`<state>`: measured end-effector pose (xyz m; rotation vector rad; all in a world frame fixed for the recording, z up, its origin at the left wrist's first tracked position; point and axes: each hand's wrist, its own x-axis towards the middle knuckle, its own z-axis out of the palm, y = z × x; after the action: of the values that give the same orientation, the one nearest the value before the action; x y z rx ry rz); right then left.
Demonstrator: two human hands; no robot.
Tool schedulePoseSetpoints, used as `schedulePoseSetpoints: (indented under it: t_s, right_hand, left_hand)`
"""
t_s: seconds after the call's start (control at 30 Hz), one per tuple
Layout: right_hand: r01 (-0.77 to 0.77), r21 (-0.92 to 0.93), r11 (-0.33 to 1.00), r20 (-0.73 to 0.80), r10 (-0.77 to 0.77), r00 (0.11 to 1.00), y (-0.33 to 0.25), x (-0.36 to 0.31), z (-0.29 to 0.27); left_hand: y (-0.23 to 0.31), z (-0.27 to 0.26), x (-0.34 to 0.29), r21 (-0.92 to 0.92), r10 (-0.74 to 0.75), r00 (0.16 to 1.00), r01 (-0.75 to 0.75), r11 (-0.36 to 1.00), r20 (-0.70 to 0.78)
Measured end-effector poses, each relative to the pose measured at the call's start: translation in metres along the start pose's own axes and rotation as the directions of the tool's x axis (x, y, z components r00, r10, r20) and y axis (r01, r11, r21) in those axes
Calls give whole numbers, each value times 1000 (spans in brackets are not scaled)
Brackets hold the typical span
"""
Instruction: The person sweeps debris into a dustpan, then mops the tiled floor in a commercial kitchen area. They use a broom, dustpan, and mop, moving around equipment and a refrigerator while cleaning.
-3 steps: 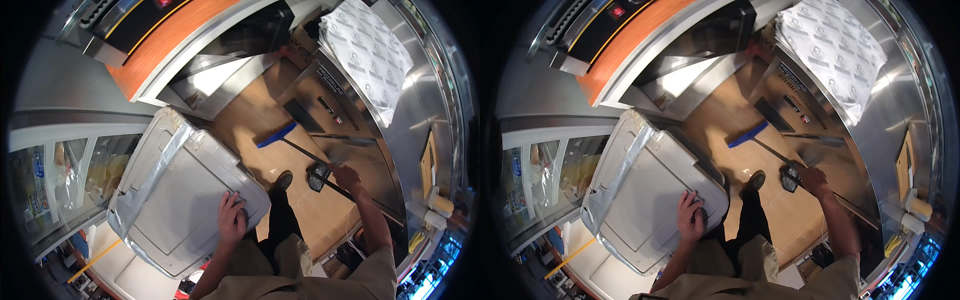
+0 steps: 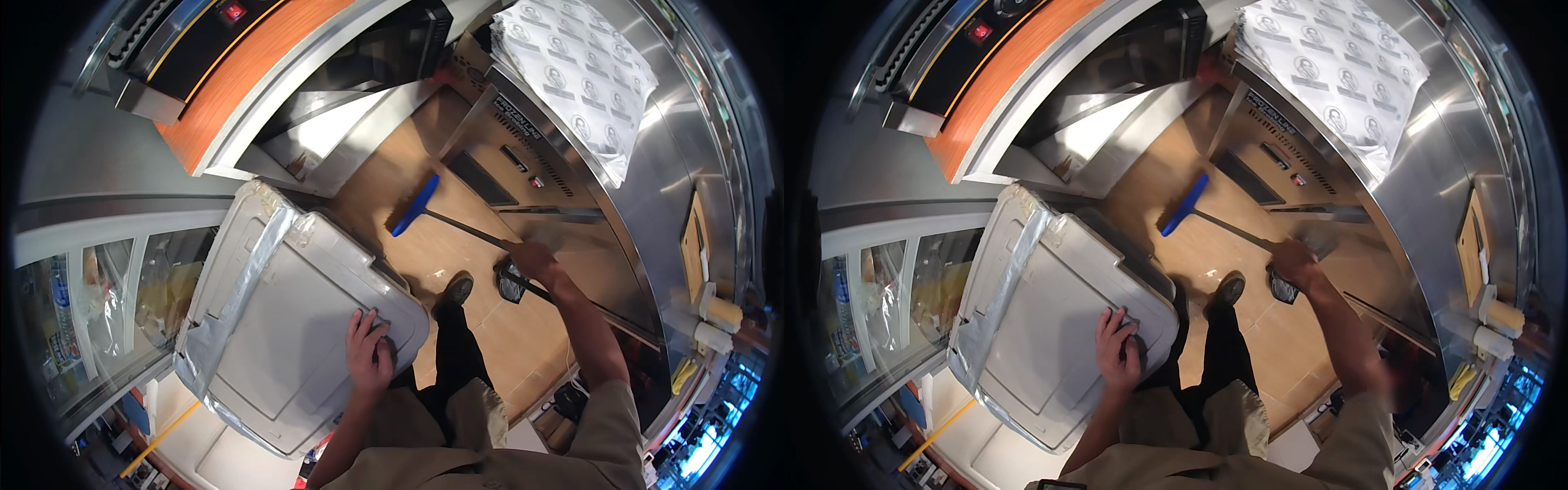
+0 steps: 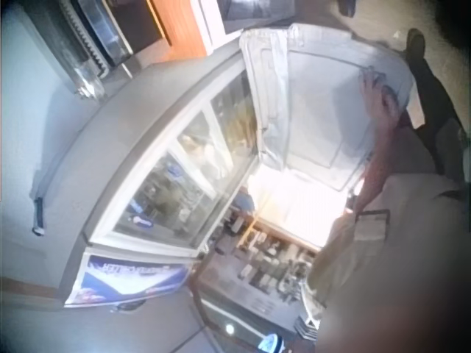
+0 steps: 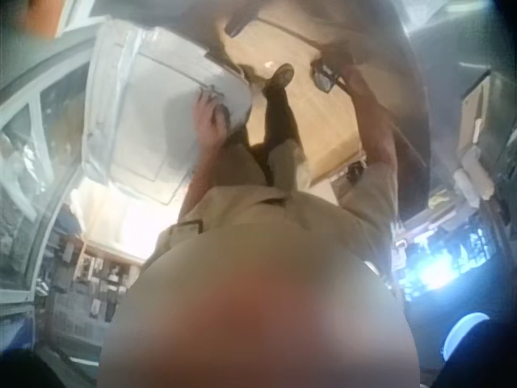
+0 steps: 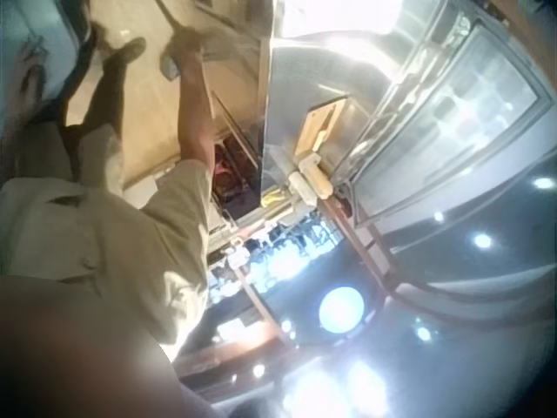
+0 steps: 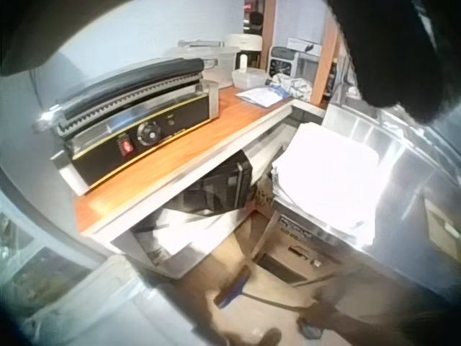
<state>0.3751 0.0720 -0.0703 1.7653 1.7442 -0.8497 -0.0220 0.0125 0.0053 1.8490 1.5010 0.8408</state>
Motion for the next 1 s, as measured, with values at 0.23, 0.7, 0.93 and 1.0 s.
schedulePoseSetpoints:
  t_s: [0.23, 0.7, 0.93, 1.0]
  right_hand:
    - [-144, 48, 988, 22, 143, 989, -22, 39, 59]
    - [-413, 554, 723, 145, 405, 903, 31, -282, 274]
    - [-594, 784, 183, 481, 427, 766, -12, -415, 362]
    - [-588, 795, 148, 488, 419, 766, -7, -463, 394]
  left_hand:
    - [4, 7, 1, 50, 63, 998, -63, 997, 20]
    - [119, 135, 6, -374, 279, 885, -132, 918, 372]
    - [162, 362, -71, -246, 242, 513, -63, 967, 823]
    - [159, 415, -95, -251, 247, 457, -53, 966, 854]
